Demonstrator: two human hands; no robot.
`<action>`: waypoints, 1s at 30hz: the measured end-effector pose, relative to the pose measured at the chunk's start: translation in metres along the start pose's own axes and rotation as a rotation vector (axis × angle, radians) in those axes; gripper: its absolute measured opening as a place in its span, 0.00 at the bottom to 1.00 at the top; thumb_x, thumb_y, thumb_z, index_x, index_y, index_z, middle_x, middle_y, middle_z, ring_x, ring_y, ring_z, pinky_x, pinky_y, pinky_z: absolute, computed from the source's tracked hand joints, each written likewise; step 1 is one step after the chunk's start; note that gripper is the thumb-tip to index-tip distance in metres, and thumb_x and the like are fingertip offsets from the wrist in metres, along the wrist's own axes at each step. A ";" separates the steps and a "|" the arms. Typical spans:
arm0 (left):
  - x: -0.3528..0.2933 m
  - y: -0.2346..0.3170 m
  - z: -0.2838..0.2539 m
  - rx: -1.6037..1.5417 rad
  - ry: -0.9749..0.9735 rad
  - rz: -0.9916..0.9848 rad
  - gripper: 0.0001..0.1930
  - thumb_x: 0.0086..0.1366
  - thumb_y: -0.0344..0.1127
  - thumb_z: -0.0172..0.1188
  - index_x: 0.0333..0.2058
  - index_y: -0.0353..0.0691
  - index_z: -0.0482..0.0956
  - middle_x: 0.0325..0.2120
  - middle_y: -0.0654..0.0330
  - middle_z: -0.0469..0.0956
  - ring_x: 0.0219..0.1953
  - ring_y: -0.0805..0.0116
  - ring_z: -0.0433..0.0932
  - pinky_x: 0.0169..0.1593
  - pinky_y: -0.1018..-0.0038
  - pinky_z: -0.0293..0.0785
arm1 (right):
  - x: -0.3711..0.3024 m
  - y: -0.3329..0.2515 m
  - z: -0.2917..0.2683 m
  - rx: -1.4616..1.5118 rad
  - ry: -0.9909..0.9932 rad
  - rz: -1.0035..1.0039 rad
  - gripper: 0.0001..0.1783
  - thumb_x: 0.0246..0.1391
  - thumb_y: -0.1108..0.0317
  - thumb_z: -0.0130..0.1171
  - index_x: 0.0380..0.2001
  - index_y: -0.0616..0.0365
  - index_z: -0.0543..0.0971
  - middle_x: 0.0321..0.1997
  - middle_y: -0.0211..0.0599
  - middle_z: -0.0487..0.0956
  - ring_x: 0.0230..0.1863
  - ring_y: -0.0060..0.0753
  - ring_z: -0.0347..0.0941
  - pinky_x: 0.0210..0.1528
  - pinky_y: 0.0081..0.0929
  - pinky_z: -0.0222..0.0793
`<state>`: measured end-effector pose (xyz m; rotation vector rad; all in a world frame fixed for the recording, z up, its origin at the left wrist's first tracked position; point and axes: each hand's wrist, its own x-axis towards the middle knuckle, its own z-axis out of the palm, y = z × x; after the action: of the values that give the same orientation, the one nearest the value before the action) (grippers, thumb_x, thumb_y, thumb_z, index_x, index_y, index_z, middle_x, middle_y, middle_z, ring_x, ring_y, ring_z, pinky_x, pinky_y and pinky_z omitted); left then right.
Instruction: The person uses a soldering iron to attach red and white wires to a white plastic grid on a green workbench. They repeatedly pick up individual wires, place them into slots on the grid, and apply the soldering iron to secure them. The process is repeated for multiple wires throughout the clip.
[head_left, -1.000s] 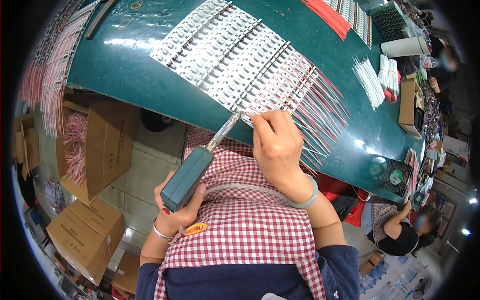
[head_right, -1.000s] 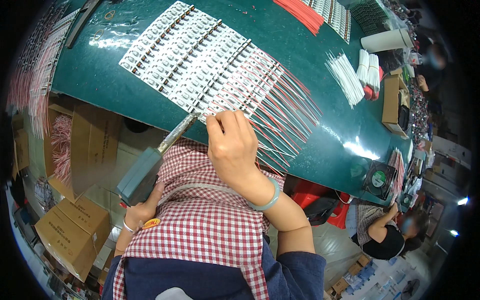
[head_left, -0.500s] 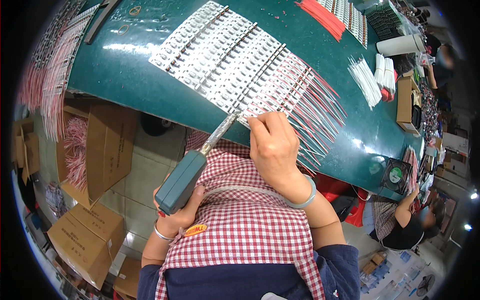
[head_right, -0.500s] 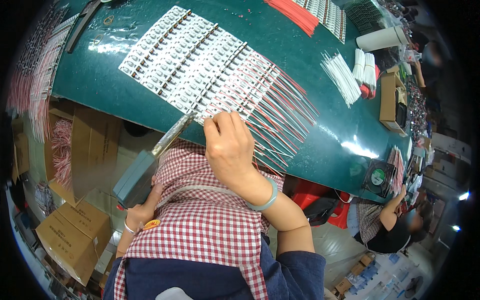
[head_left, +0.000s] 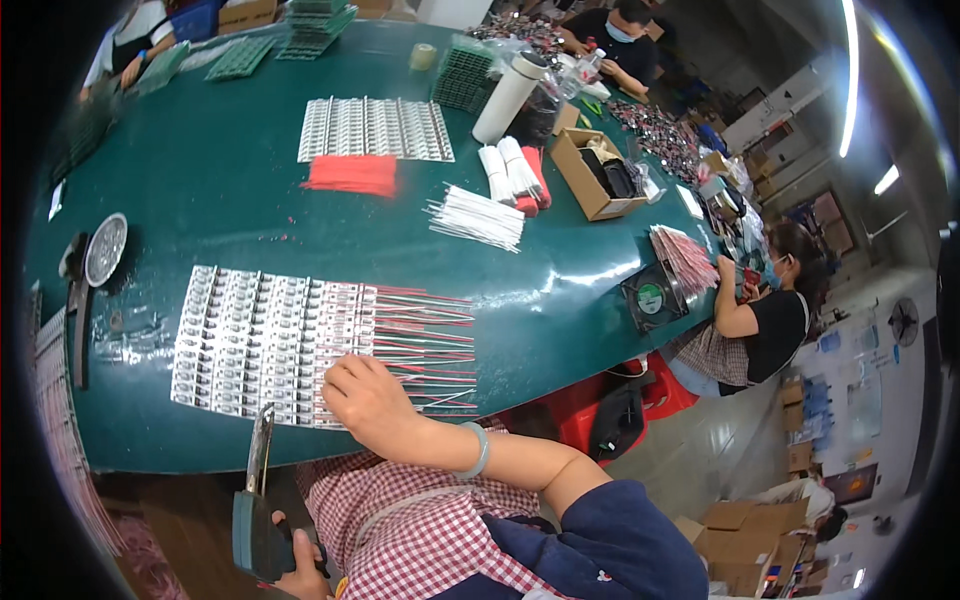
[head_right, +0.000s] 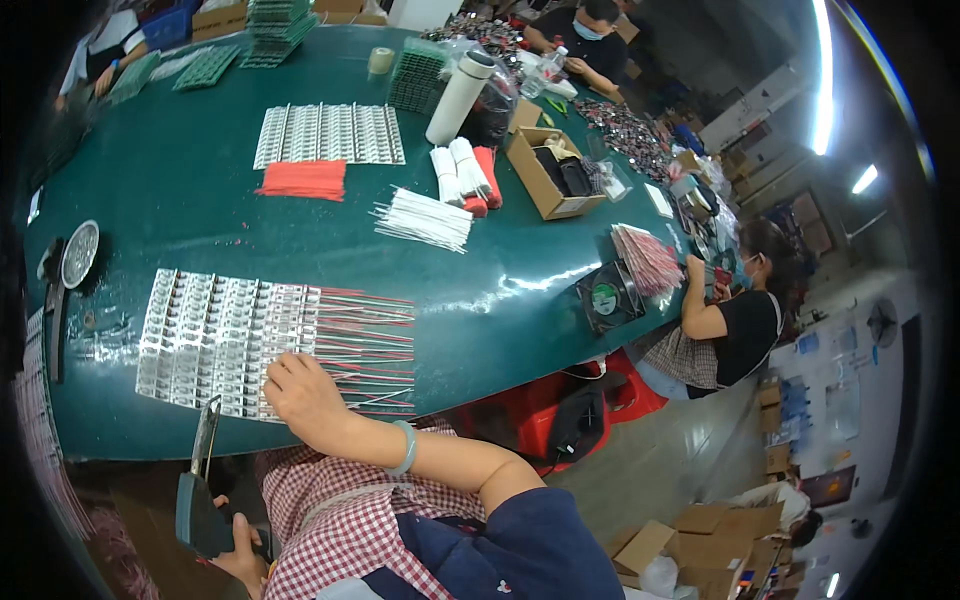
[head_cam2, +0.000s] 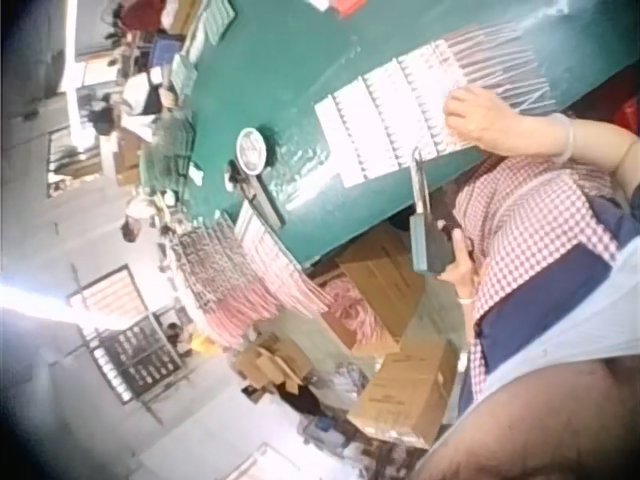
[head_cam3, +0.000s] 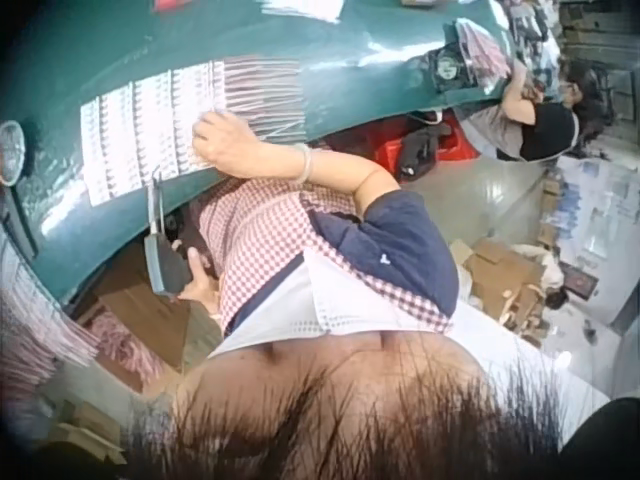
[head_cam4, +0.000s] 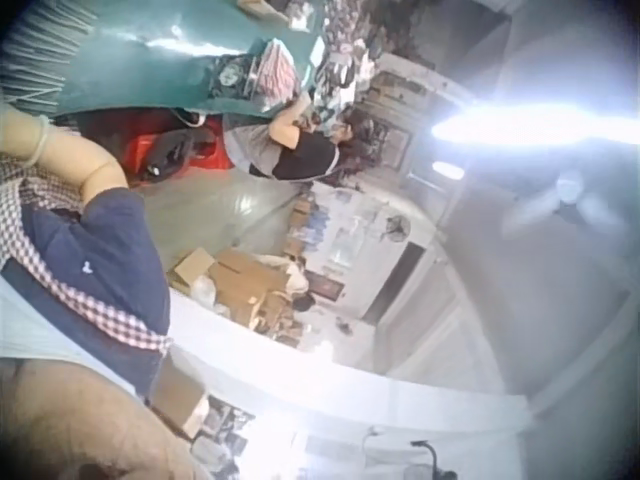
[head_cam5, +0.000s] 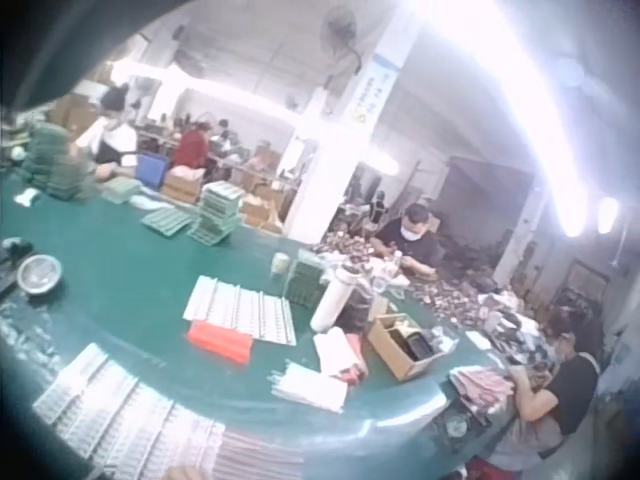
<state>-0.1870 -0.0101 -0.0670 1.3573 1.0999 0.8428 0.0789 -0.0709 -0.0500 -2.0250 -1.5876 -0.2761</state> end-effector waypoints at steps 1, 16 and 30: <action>0.002 0.003 0.001 -0.002 0.004 0.031 0.21 0.66 0.27 0.62 0.56 0.29 0.70 0.39 0.52 0.79 0.17 0.75 0.66 0.20 0.76 0.65 | 0.001 0.003 0.002 -0.012 -0.018 -0.023 0.09 0.45 0.71 0.58 0.31 0.62 0.77 0.36 0.40 0.73 0.45 0.42 0.71 0.52 0.39 0.68; 0.019 0.037 0.038 -0.210 0.053 -0.010 0.21 0.63 0.25 0.60 0.54 0.27 0.70 0.41 0.49 0.77 0.17 0.75 0.67 0.21 0.79 0.62 | -0.009 0.034 -0.023 -0.068 -0.062 0.008 0.07 0.44 0.70 0.60 0.29 0.56 0.81 0.34 0.33 0.77 0.47 0.39 0.73 0.56 0.42 0.64; 0.065 0.041 0.072 -0.415 0.075 -0.049 0.20 0.64 0.24 0.60 0.55 0.29 0.71 0.49 0.50 0.75 0.44 0.65 0.81 0.47 0.68 0.82 | 0.012 0.186 -0.076 -0.417 0.130 0.387 0.16 0.46 0.79 0.61 0.42 0.63 0.80 0.42 0.43 0.77 0.48 0.46 0.72 0.47 0.40 0.73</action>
<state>-0.0939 0.0321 -0.0415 0.9564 0.9464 1.0269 0.2709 -0.1303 -0.0354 -2.5171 -1.0914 -0.6150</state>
